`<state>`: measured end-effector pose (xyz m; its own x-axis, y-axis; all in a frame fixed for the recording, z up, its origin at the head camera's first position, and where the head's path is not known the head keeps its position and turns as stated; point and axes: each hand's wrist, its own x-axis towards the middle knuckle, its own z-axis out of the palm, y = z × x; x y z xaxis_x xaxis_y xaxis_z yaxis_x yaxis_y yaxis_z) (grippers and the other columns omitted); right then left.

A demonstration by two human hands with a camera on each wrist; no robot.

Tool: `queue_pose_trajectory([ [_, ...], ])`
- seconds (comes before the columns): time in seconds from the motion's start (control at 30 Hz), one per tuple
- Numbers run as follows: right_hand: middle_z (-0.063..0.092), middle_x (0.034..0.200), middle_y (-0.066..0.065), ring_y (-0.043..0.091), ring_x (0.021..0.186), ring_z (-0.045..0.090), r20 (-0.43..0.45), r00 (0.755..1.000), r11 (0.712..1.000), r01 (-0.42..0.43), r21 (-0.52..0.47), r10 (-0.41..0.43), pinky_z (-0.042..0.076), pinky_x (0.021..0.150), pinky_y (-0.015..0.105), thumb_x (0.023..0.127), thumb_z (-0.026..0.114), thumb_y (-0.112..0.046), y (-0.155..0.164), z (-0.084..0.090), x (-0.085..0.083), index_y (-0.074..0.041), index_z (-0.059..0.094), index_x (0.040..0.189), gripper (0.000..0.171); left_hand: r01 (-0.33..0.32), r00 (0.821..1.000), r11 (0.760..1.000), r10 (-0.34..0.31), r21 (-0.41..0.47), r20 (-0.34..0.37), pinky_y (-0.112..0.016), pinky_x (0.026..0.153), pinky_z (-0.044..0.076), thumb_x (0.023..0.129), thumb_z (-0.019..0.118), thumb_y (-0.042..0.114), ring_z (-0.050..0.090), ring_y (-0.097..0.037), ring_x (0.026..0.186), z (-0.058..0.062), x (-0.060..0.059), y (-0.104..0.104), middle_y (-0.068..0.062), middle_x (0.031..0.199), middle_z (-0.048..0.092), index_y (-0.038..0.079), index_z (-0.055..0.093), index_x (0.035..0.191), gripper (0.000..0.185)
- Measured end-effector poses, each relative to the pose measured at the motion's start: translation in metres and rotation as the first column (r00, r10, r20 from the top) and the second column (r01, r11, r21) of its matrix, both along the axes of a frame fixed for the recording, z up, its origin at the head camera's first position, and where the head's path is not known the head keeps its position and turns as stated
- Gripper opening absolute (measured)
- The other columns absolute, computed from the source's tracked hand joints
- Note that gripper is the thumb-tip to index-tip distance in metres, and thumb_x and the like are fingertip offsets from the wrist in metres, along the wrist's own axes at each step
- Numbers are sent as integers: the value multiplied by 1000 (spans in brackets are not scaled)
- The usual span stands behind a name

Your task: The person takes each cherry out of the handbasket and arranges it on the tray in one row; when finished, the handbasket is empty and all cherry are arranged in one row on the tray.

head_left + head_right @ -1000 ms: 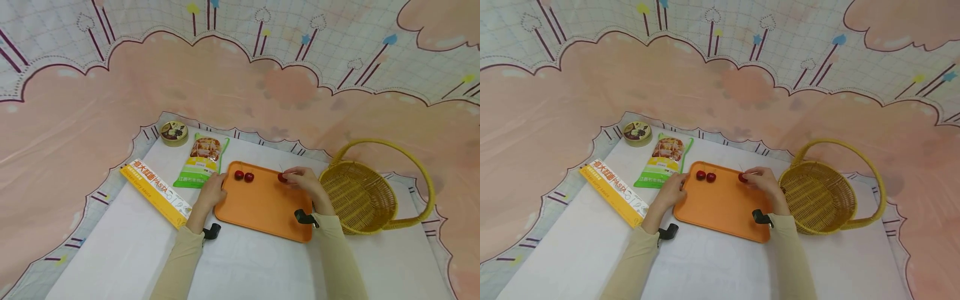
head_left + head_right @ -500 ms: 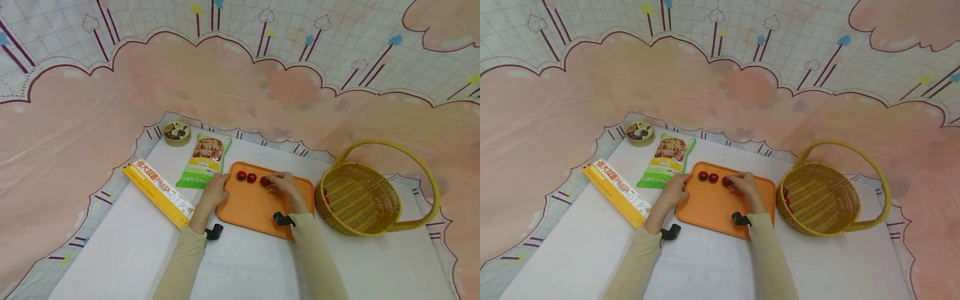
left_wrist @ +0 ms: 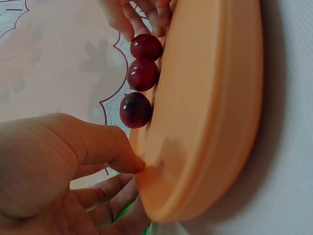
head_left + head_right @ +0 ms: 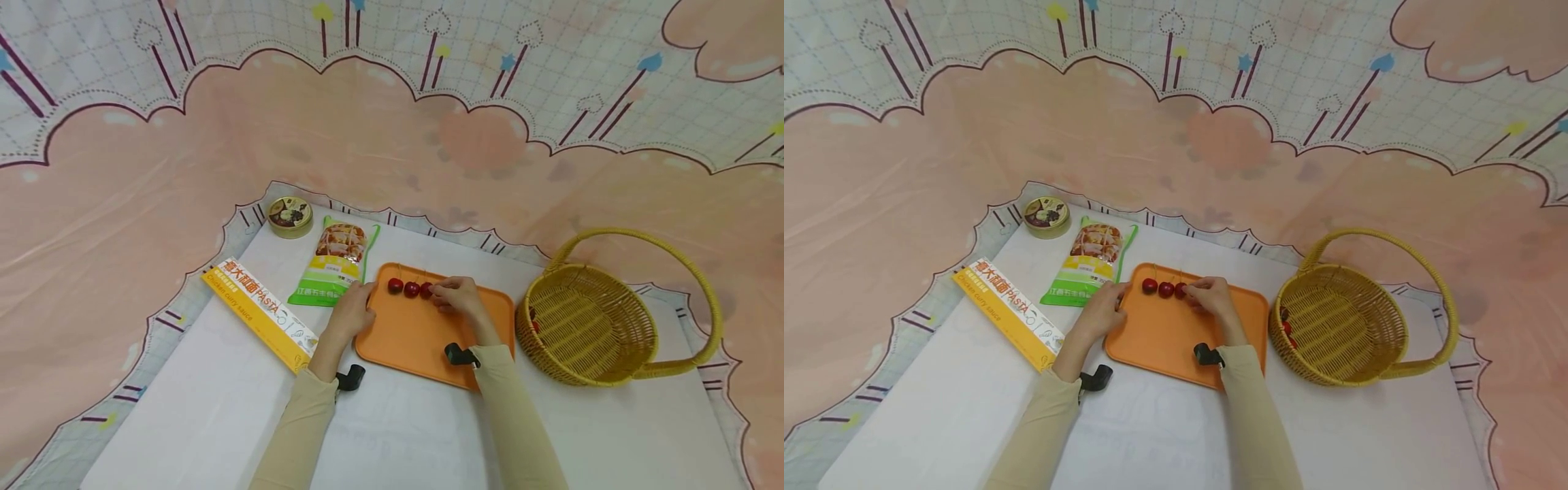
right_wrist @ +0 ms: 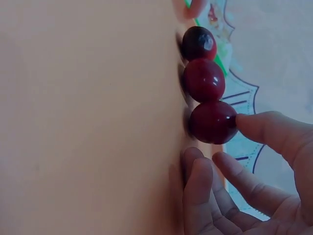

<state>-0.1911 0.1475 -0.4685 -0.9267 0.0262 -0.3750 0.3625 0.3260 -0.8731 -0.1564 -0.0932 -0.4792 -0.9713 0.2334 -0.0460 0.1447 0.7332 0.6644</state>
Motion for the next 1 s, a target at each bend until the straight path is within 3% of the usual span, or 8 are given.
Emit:
queue_pose_trajectory([
  [0.2,70,103,21,15,73,68,-14,1000,1000,-17,5,17,57,69,28,93,66,-10,0,0,0,8,64,115,29,3,1000,1000,-2,-8,2,-42,84,45,82,62,-5,49,-27,89,0,0,-1,-20,112,53,-3,51,140,59],
  [0.3,69,105,20,16,74,66,-14,1000,1000,-13,24,13,56,70,28,93,67,-15,-1,0,-1,6,64,116,31,0,1000,1000,0,-9,3,-43,85,45,82,62,-5,49,-28,90,1,0,-1,-20,113,54,-2,52,140,59],
  [0.43,68,104,21,18,74,67,-76,997,999,3,42,0,56,69,28,92,69,-20,-4,-1,-3,6,65,114,35,-2,1000,1000,2,-6,6,-43,85,45,81,61,-5,50,-29,90,2,0,0,-21,113,54,-2,51,140,59],
  [0.6,71,99,21,19,72,69,-148,989,998,9,60,0,55,64,26,91,71,-16,-10,-5,-5,7,67,110,30,2,1000,1000,-2,-6,12,-41,82,45,82,62,-5,49,-27,88,0,1,1,-20,112,54,-2,51,140,59],
  [0.87,71,100,24,21,73,70,-135,990,997,42,69,-32,56,65,28,92,67,-11,-7,-8,-5,9,68,107,25,3,1000,1000,-3,3,0,-40,79,44,81,62,-5,48,-27,85,0,1,0,-19,108,53,-3,52,139,59],
  [1.0,70,101,24,18,72,69,-106,994,996,17,83,-8,56,67,28,92,67,-12,-1,-8,-4,10,67,108,28,0,1000,1000,0,-5,-2,-40,79,44,80,63,-5,48,-27,86,1,0,0,-19,109,53,-3,52,139,59],
])
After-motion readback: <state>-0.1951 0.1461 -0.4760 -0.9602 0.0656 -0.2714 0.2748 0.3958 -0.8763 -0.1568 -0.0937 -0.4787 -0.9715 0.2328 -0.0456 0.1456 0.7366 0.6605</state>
